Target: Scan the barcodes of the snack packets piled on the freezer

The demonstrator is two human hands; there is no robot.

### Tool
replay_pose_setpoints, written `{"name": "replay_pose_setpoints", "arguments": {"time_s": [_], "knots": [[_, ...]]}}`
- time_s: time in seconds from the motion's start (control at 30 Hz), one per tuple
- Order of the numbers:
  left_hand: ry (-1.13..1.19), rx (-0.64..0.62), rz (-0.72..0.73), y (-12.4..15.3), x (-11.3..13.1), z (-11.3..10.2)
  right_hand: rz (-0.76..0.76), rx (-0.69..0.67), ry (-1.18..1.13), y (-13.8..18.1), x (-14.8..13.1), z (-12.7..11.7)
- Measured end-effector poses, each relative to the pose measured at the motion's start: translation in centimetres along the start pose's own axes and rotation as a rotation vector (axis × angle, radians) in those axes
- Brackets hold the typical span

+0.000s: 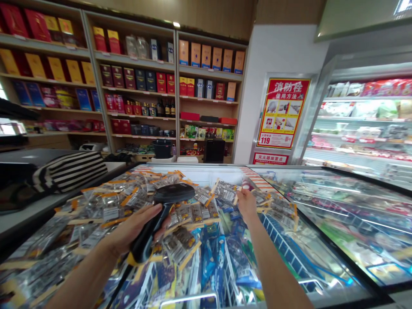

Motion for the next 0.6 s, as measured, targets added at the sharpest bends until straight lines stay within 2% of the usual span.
{"name": "replay_pose_setpoints", "arguments": {"time_s": [0.27, 0.6], "knots": [[-0.011, -0.075, 0.057, 0.2, 0.7, 0.5, 0.005, -0.001, -0.008, -0.4, 0.7, -0.2], [0.062, -0.079, 0.036, 0.2, 0.4, 0.5, 0.06, 0.007, -0.1, -0.5, 1.2, -1.1]]}}
Point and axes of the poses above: each hand's wrist, its own y-axis away from the middle knuckle, its own z-axis out of the palm, x = y × z, the point moved 10 cm from there along -y, towards the middle knuckle, and after that the axes turned 9 degrees about -x, right-handed, at the moved point
